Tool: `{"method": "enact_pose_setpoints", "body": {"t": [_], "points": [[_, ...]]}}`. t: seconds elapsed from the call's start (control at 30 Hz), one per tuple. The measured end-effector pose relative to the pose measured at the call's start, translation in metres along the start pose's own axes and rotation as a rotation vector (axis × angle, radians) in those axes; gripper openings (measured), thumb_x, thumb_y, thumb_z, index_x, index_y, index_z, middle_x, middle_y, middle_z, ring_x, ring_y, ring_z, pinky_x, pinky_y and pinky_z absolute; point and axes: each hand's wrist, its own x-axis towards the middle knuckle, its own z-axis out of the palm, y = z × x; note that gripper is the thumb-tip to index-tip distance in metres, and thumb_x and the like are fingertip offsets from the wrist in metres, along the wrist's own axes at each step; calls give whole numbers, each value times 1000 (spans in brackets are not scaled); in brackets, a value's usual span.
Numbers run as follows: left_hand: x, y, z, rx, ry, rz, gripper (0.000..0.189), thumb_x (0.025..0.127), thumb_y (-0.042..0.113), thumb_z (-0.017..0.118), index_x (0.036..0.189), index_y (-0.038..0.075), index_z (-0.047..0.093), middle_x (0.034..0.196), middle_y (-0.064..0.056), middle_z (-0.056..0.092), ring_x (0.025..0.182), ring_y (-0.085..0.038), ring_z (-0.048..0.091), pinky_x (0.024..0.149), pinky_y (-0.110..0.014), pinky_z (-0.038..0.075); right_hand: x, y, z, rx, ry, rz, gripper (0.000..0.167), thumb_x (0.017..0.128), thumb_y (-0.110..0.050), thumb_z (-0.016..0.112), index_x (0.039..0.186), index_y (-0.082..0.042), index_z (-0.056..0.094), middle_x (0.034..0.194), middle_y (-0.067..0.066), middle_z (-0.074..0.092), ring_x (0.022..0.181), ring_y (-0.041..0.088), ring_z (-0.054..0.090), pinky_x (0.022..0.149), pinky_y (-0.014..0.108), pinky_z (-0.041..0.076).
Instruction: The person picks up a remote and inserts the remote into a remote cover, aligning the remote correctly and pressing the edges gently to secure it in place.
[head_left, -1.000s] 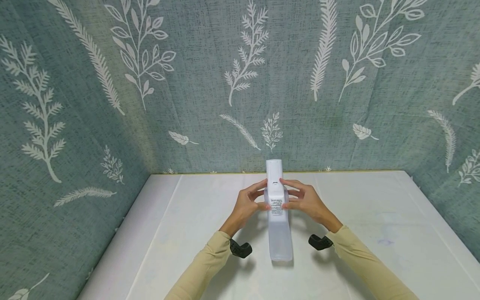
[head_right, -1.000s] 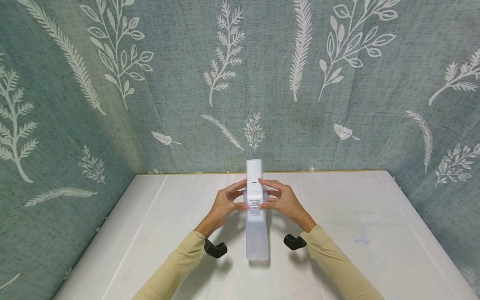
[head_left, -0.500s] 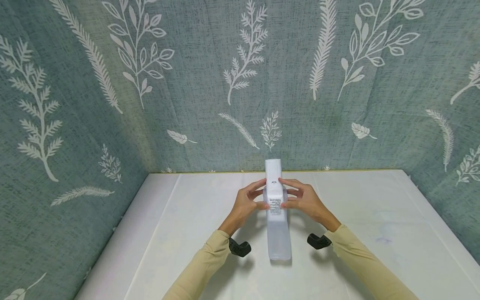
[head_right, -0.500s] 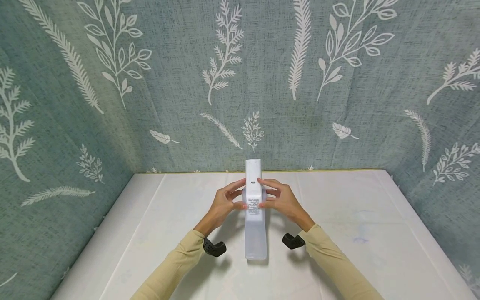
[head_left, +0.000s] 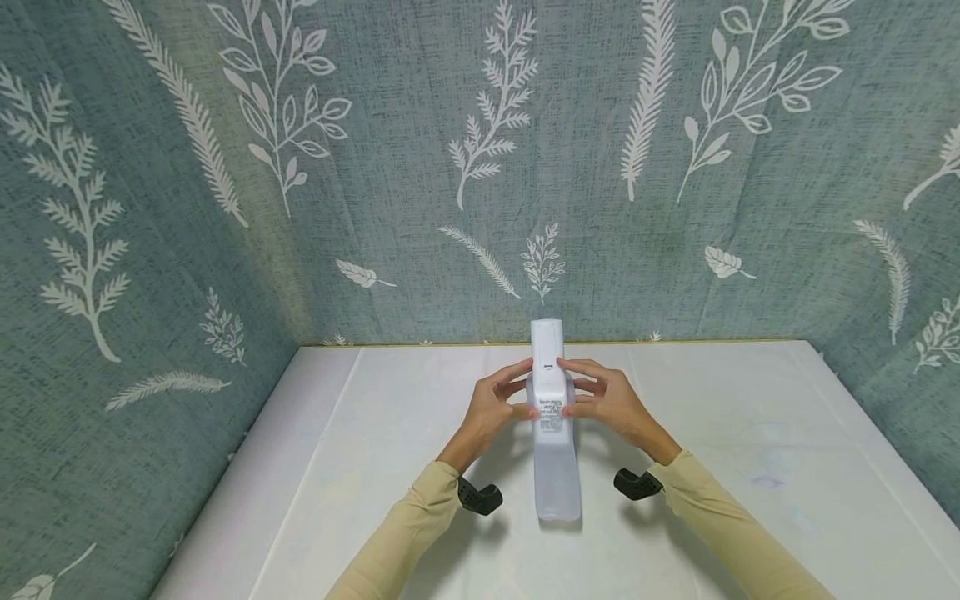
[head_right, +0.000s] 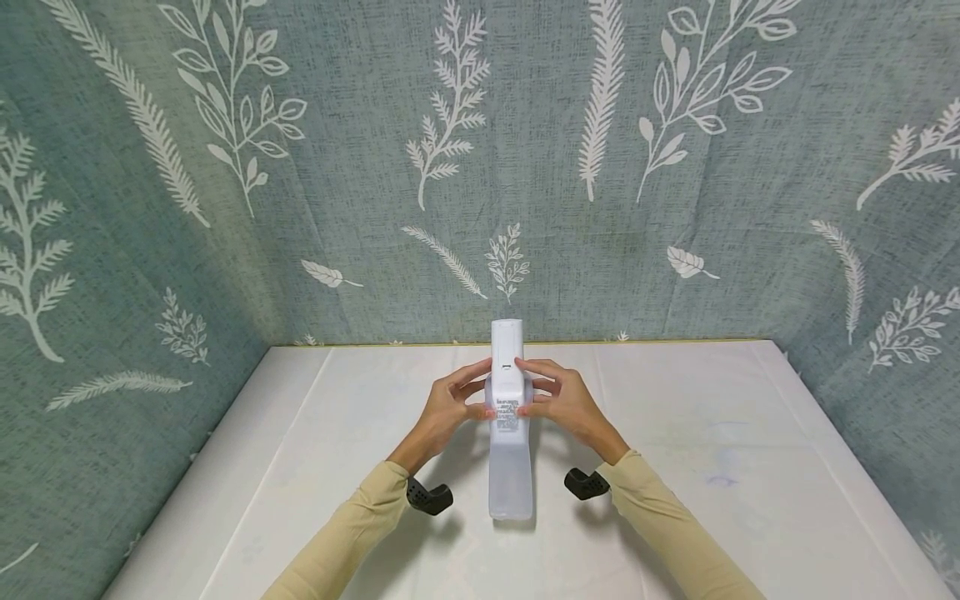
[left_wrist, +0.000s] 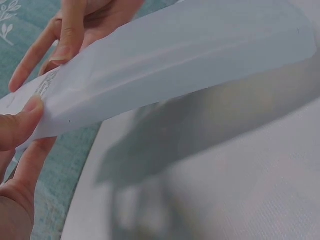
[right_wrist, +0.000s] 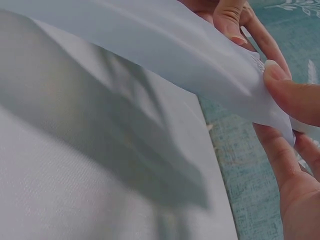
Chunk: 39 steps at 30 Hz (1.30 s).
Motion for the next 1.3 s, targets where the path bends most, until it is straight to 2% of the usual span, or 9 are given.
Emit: {"method": "enact_pose_setpoints", "body": {"t": [0.17,0.37,0.47,0.73,1.03,1.13,1.3], "points": [[2,-12,-4,30,-27,-2,73,71,-19,68,137,3,48,141,-13,45,123,-34,48,89,-39,50,-1,2,0,-13,-14,29,72,74,7,75,139,0,44,143,18,38,113,35,55,81,38,54],[0,-9,-8,87,-96,-21,74,75,-13,70,140,15,47,145,-1,42,125,-28,47,89,-39,50,-2,-1,-1,28,-76,57,86,74,8,74,148,-11,33,147,20,31,113,37,56,81,41,54],[0,-8,-9,88,-133,-15,77,75,-13,70,142,15,43,148,-1,38,126,-29,46,91,-39,49,-3,-4,-1,48,-108,64,90,75,9,73,150,-13,29,150,19,27,117,40,52,82,43,53],[0,-6,-11,81,-231,4,85,74,-16,70,146,15,36,150,-5,33,119,-31,51,83,-36,53,-6,-7,-3,76,-144,52,93,75,13,71,151,-13,24,155,11,15,122,40,47,84,42,53],[0,-2,-11,67,-250,-10,95,72,-18,70,149,18,29,152,-6,28,118,-31,51,81,-37,53,-8,-11,-1,74,-122,45,91,74,11,73,150,-11,28,154,12,19,117,35,52,82,41,54],[0,-2,-11,69,-245,-11,94,72,-18,71,148,19,31,151,-5,30,116,-29,52,80,-36,54,-8,-10,0,69,-115,40,90,74,11,73,149,-10,29,154,13,20,115,33,54,82,41,54],[0,-2,-11,73,-226,25,92,70,-18,72,146,17,36,147,-8,38,114,-30,54,80,-36,54,-9,-9,1,56,-90,38,90,73,9,75,149,-11,30,152,13,23,113,32,56,81,41,54]]}}
